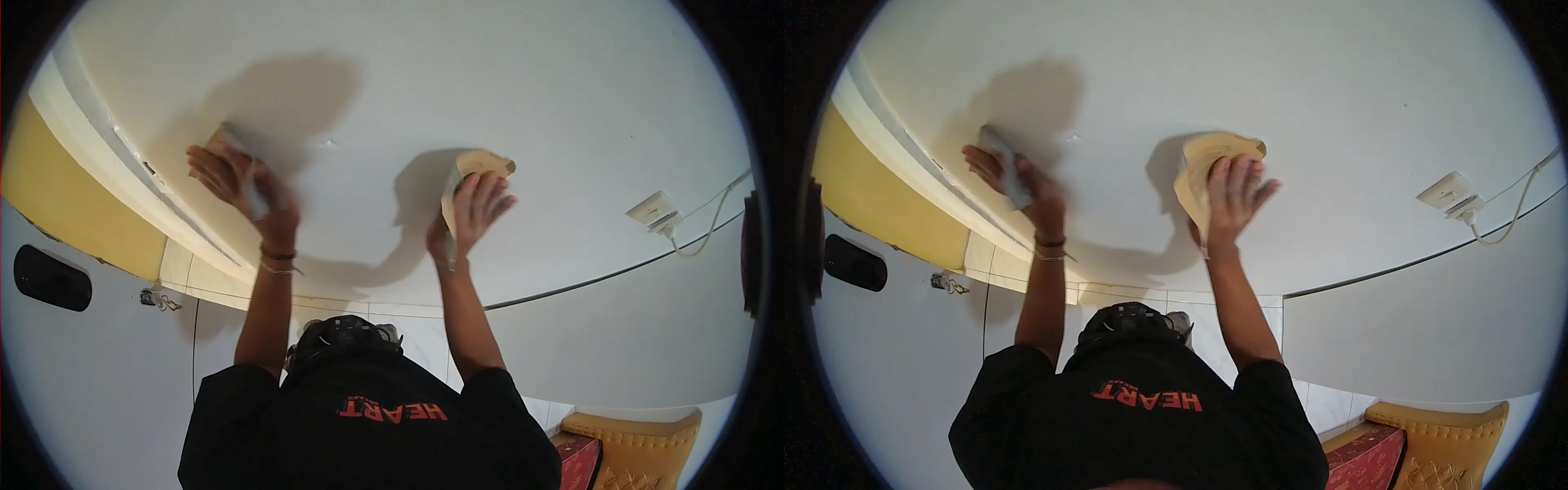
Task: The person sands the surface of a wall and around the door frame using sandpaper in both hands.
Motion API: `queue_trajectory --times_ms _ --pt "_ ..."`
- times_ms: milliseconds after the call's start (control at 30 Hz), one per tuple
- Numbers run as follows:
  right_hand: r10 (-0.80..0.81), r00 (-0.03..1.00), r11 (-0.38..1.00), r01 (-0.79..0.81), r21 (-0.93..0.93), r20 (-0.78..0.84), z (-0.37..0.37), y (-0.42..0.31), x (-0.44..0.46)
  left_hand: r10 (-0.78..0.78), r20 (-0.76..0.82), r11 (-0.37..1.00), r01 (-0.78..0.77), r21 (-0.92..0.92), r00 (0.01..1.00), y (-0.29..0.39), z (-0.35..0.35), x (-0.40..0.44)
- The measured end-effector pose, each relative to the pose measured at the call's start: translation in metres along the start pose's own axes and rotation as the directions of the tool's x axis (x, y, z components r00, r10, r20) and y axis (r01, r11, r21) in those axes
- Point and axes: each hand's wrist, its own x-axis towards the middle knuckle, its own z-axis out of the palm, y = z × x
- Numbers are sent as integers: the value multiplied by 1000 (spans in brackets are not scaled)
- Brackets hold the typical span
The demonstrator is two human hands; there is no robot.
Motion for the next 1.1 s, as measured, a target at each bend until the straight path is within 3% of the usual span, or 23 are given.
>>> queue_trajectory --times_ms 67,100,133,200,267,300,333,400,467,533,567,600,633,667,733,800,867,900,933,967,1000,1033,1100 --pt "208 973 978 -204 51 -98 -15 22 13 -173 -20 962 165 -216 985 -12 -6 11" --pt "659 742 604 -423 676 -125 -3 38 1 -435 57 775 406 -484 899 -23 -9 15" --pt "809 571 280 -583 763 139 -19 41 15 -628 205 462 572 -678 750 -30 -11 20" --pt "871 464 311 -775 551 162 -15 30 6 -510 -42 760 427 -490 859 -21 1 13" --pt "657 752 610 -485 627 -56 3 -19 14 -32 -65 985 42 165 997 8 1 4" --pt "301 954 875 -282 392 14 -1 -27 13 -8 27 989 4 146 1000 17 2 -2" --pt "-75 980 985 44 167 186 -9 -32 11 -7 24 991 3 136 1000 16 6 -1" --pt "-91 962 987 53 150 258 -20 -28 17 -220 -165 927 153 -343 962 -4 10 3" --pt "518 849 711 -493 502 101 -20 14 10 -173 -95 984 168 -51 980 -76 12 -20" --pt "859 473 129 -570 812 196 -29 50 5 -643 0 552 464 -693 766 -58 -3 12" --pt "901 365 49 -627 778 237 -44 23 43 -532 -115 778 431 -457 839 -56 3 4" --pt "864 503 396 -677 621 -4 -17 37 12 -382 -184 920 353 -170 906 -50 11 -4" --pt "661 747 741 -633 222 -76 -19 20 18 -77 -159 962 115 246 984 3 -2 13" --pt "396 918 895 -387 -222 -5 -20 -2 24 -39 -92 990 51 131 995 9 9 1" --pt "302 953 945 -297 -136 17 -10 3 21 15 -103 989 0 147 995 12 10 7" --pt "515 830 849 -460 259 -213 1 51 15 -213 -231 933 128 -338 949 -16 12 18" --pt "898 439 318 -658 682 5 -31 63 66 -577 -36 678 454 -578 816 -53 2 26" --pt "900 435 313 -663 680 9 -32 59 74 -599 -52 674 467 -573 799 -49 1 32" --pt "851 518 446 -634 632 -82 -30 56 79 -618 -68 670 479 -567 783 -41 -1 39" --pt "783 599 572 -587 573 -168 -27 53 82 -392 -177 895 330 -299 903 -23 0 40" --pt "446 824 893 -435 113 -349 -18 38 79 -127 -209 991 131 7 970 -2 2 38" --pt "283 929 954 -299 -35 -238 -18 18 74 77 -139 981 -50 188 987 13 5 32" --pt "133 986 972 -150 -179 -101 -21 12 65 28 -136 998 -19 64 990 16 0 33"
